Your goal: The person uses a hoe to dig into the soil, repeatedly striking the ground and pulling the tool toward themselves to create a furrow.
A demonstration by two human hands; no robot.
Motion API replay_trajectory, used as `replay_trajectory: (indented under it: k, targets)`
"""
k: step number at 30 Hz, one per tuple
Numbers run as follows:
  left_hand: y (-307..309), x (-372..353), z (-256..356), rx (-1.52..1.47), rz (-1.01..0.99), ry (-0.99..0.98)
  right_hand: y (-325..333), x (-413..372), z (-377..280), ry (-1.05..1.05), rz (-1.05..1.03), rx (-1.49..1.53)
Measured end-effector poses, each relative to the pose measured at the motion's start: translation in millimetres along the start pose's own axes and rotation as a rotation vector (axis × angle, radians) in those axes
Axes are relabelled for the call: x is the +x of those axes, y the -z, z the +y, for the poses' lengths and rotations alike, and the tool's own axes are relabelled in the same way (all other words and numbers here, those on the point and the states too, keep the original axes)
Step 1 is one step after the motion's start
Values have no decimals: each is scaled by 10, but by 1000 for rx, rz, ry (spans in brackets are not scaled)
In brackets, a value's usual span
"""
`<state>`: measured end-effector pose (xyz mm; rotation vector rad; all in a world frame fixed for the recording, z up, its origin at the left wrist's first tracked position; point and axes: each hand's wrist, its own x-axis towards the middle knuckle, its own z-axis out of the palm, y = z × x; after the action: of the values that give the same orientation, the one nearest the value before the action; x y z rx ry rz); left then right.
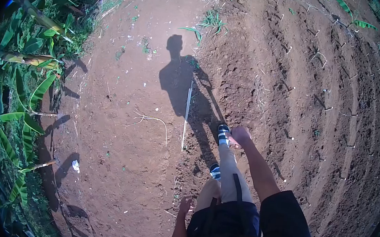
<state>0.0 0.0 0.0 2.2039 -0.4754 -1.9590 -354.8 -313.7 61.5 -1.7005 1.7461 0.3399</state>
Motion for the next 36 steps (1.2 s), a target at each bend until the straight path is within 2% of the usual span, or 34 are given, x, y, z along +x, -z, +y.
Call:
replay_trajectory:
  k: [2,3,5,11,14,15,17,18,23,25,28,29,30,31,33,35,36]
  targets:
    - [-72,50,-150,-56,-48,-102,114,13,90,49,48,50]
    - [131,180,-242,-54,-32,-144,-11,48,-90,69,88,56]
    - [112,14,-465,-12,-14,-164,-141,-65,-43,45,212,35]
    - [237,78,-1255,60,-14,-133,-419,-494,-40,49,294,96]
    - [241,70,-1562,78,-28,-123,-706,-715,-63,75,451,17]
    - [207,22,-1550,59,-36,-155,-785,-800,-76,68,442,18]
    - [123,-62,-1537,77,-18,-83,-963,-956,-103,96,549,11]
    - [85,-85,-1566,93,-24,-112,-1045,-1022,-113,77,537,105]
    - [-130,-116,-1817,61,-17,-187,-1665,-1387,-146,66,645,97]
    - [-300,-113,-1853,76,21,-222,-1921,-1529,-146,172,932,77]
    - [-421,-83,-2153,48,104,-353,-2320,-1794,-134,175,900,84]
    - [-433,-151,-2282,51,105,-344,-2425,-1865,-139,190,903,93]
    - [-447,-140,-2390,72,121,-438,-2358,-1995,-172,180,807,178]
    - [-453,-125,-2472,91,138,-534,-2423,-2016,-154,180,809,176]
    - [-427,-217,-2681,49,163,-521,-2570,-2065,-139,230,940,183]
    - [-334,-361,-2927,61,196,-546,-2722,-2145,-139,191,856,133]
    - [-265,-410,-3058,76,212,-437,-2793,-2151,-127,148,787,76]
